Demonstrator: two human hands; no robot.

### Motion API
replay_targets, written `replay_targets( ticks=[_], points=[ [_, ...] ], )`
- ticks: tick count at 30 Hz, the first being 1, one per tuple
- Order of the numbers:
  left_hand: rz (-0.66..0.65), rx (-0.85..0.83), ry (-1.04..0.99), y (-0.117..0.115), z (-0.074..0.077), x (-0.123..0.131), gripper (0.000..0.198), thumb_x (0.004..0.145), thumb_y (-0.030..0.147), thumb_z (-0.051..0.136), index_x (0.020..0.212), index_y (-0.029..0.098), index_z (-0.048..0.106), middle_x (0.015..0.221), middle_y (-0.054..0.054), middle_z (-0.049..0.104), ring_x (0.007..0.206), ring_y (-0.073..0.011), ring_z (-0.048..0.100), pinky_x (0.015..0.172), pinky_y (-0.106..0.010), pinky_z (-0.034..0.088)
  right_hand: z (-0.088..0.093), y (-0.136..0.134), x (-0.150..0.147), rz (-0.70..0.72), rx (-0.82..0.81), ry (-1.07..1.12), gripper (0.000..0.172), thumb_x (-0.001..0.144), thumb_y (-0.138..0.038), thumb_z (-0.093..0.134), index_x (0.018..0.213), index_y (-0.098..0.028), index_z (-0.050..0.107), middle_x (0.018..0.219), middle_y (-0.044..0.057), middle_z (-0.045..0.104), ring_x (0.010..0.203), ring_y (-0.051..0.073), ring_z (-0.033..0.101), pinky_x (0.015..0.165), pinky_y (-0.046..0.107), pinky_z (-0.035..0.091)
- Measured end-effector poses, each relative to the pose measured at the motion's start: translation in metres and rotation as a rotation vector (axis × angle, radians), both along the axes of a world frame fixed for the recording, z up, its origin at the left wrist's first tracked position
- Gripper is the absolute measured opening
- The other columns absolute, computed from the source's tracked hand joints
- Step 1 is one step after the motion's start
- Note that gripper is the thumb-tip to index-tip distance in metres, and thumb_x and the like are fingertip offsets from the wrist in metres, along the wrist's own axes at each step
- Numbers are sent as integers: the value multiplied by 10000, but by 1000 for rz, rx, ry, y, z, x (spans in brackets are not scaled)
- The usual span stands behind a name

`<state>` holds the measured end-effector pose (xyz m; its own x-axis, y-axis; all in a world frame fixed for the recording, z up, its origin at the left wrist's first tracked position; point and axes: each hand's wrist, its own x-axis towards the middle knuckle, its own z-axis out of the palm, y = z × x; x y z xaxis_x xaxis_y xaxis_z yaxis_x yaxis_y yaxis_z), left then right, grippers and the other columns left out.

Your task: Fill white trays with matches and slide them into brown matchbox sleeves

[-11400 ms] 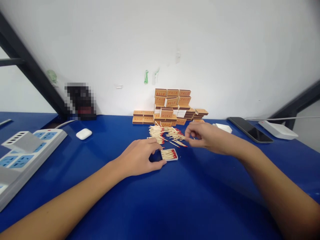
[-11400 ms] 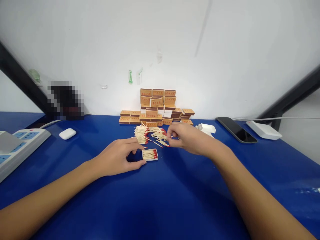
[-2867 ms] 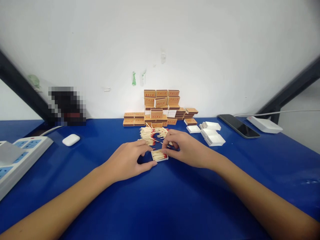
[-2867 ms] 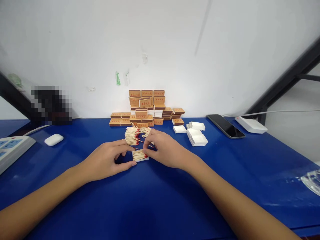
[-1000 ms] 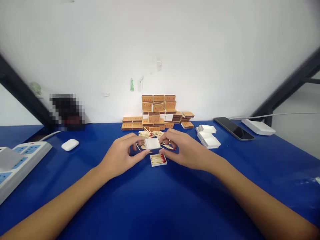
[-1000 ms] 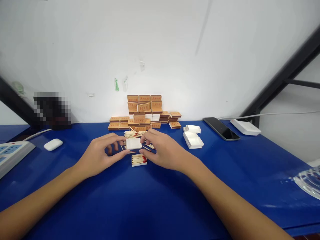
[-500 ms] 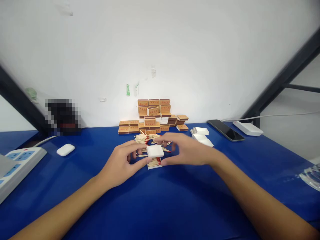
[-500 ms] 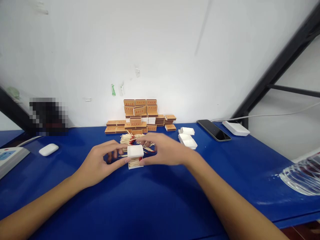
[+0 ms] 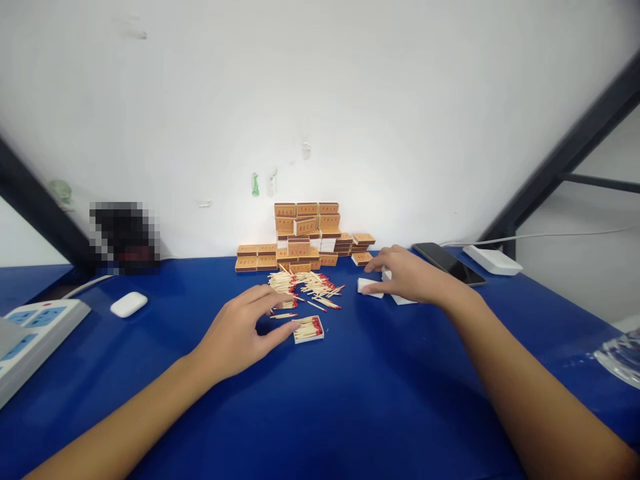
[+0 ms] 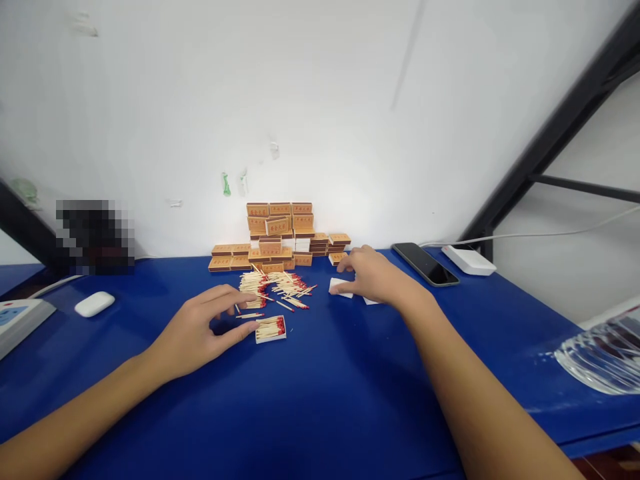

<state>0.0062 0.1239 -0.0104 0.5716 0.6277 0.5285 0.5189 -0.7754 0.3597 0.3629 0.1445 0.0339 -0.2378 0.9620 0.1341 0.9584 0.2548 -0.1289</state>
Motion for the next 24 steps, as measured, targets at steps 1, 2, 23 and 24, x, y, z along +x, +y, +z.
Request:
replay_targets(
  ticks=[1, 2, 23, 24],
  points=[
    [-1, 1, 2, 0, 0, 0, 309, 975, 441, 698, 1210, 245, 742, 1063, -59, 715, 933, -201, 681, 819, -356, 583, 0, 4, -2, -65, 39, 7, 380, 881, -550, 730, 1000, -198, 807, 955, 116, 767, 966, 311, 667, 775, 390, 489],
    [-1, 2, 2, 0, 0, 0, 305, 976, 433, 698, 1210, 244, 740, 1070, -60, 714, 936, -200, 680, 813, -353, 581, 0, 8, -5, -158, 79, -2, 421, 925, -579, 658, 995, -191, 805, 959, 123, 773, 938, 305, 674, 756, 389, 481],
    [35, 145, -43, -1, 2, 1, 573, 921, 482, 771, 1407, 224, 610, 1174, -82, 744, 1051, -244, 687, 927, -435, 594, -8, -38, -104, 56, 362, 233, 389, 882, -596, 700, 764, -226, 670, 831, 103, 702, 892, 301, 609, 782, 451, 496],
    [25, 152, -51, -2, 2, 1, 567, 923, 487, 770, 1399, 219, 616, 1176, -85, 747, 1047, -243, 691, 925, -431, 594, -11, -44, -114, 123, 369, 270, 378, 888, -582, 711, 757, -232, 656, 807, 89, 686, 888, 291, 596, 782, 440, 492]
  ],
)
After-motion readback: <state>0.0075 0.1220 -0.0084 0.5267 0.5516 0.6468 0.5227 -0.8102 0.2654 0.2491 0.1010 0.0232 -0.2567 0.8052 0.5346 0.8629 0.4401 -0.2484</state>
